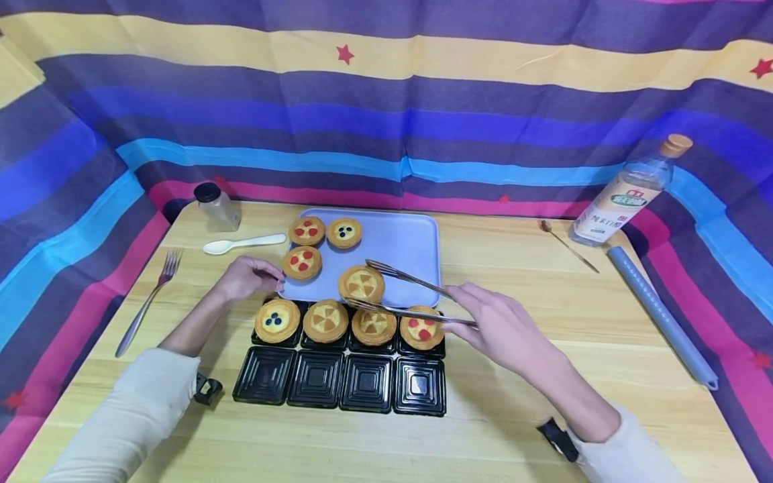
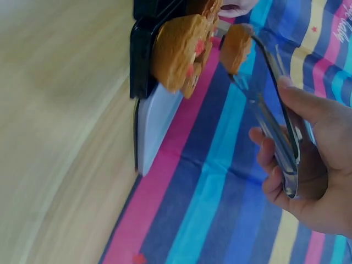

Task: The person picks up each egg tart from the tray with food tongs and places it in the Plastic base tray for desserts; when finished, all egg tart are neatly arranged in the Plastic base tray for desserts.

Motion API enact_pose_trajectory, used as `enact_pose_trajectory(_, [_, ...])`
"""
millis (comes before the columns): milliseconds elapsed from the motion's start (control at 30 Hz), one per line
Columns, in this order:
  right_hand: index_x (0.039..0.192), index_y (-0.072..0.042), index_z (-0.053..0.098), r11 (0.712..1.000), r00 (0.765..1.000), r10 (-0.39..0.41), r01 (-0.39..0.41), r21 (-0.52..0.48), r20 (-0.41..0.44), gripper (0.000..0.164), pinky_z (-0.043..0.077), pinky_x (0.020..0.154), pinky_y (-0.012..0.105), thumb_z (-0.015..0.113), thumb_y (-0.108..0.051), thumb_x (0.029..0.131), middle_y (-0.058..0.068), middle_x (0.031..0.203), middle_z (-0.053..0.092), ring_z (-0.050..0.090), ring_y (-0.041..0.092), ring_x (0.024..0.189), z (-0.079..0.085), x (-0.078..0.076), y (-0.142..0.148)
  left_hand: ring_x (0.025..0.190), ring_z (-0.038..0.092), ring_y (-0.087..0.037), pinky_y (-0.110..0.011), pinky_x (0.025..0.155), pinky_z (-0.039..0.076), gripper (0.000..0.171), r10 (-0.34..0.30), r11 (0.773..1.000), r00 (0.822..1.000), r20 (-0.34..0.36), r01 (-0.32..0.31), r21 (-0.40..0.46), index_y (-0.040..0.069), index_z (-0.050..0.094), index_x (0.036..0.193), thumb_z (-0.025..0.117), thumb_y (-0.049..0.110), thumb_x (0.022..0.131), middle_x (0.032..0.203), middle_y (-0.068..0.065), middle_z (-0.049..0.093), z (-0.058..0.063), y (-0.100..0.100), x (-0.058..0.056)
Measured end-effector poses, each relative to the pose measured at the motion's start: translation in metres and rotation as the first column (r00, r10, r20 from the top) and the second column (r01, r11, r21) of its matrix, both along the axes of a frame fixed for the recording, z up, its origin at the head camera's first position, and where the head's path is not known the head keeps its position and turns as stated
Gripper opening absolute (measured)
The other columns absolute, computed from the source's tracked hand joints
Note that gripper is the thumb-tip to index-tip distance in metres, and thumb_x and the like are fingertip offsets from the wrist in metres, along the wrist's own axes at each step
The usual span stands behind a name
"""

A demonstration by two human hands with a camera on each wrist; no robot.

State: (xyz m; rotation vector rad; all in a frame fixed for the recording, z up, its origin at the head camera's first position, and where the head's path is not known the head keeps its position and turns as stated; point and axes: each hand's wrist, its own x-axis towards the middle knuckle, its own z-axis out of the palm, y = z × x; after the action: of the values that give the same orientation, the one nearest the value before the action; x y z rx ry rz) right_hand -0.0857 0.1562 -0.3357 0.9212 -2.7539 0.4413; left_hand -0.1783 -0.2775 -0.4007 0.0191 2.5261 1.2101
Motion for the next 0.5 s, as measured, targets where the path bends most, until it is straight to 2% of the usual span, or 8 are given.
enact_pose_trajectory(100, [0.123, -0.010, 0.061, 1.000, 1.000, -0.006, 0.006, 0.009, -0.016, 0.053, 0.056, 0.064, 0.033, 0.074, -0.038, 0.079, 0.002, 0.106, 0.070, 0.067, 0.014, 0.076, 0.005, 0.012, 0.015, 0.077, 0.063, -0.011, -0.026, 0.070, 0.053, 0.025, 0.000, 1.000, 1.000, 0.006, 0.000, 0.000, -0.003, 0.069, 0.103, 0.072, 0.010, 0.082, 0.098, -0.015, 0.072, 0.001, 0.000, 0.000])
enact_pose_trajectory(200, [0.122, -0.011, 0.061, 1.000, 1.000, -0.012, 0.013, 0.017, -0.027, 0.052, 0.057, 0.069, 0.036, 0.073, -0.039, 0.080, 0.001, 0.108, 0.069, 0.068, 0.016, 0.083, 0.009, 0.024, 0.029, 0.078, 0.063, -0.012, -0.026, 0.071, 0.053, 0.026, 0.000, 1.000, 1.000, 0.011, 0.000, -0.006, -0.003, 0.069, 0.103, 0.072, 0.010, 0.082, 0.099, -0.016, 0.072, 0.001, 0.000, 0.000])
enact_pose_trajectory(300, [0.122, -0.011, 0.061, 1.000, 0.998, 0.015, -0.014, 0.018, -0.057, 0.052, 0.056, 0.074, 0.038, 0.073, -0.038, 0.080, 0.001, 0.109, 0.069, 0.068, 0.018, 0.090, 0.010, 0.035, 0.041, 0.079, 0.062, -0.012, -0.026, 0.071, 0.053, 0.025, -0.007, 1.000, 1.000, 0.003, 0.008, -0.017, -0.003, 0.069, 0.103, 0.072, 0.011, 0.082, 0.100, -0.016, 0.071, 0.001, 0.000, 0.000])
enact_pose_trajectory(500, [0.122, -0.014, 0.062, 0.997, 0.993, 0.067, -0.064, 0.032, -0.098, 0.052, 0.056, 0.074, 0.036, 0.073, -0.042, 0.079, -0.003, 0.107, 0.070, 0.068, 0.015, 0.092, 0.005, 0.058, 0.059, 0.077, 0.063, -0.011, -0.024, 0.071, 0.053, 0.023, -0.010, 1.000, 1.000, -0.003, 0.010, -0.028, -0.002, 0.069, 0.102, 0.071, 0.010, 0.082, 0.101, -0.016, 0.071, 0.001, 0.001, -0.001])
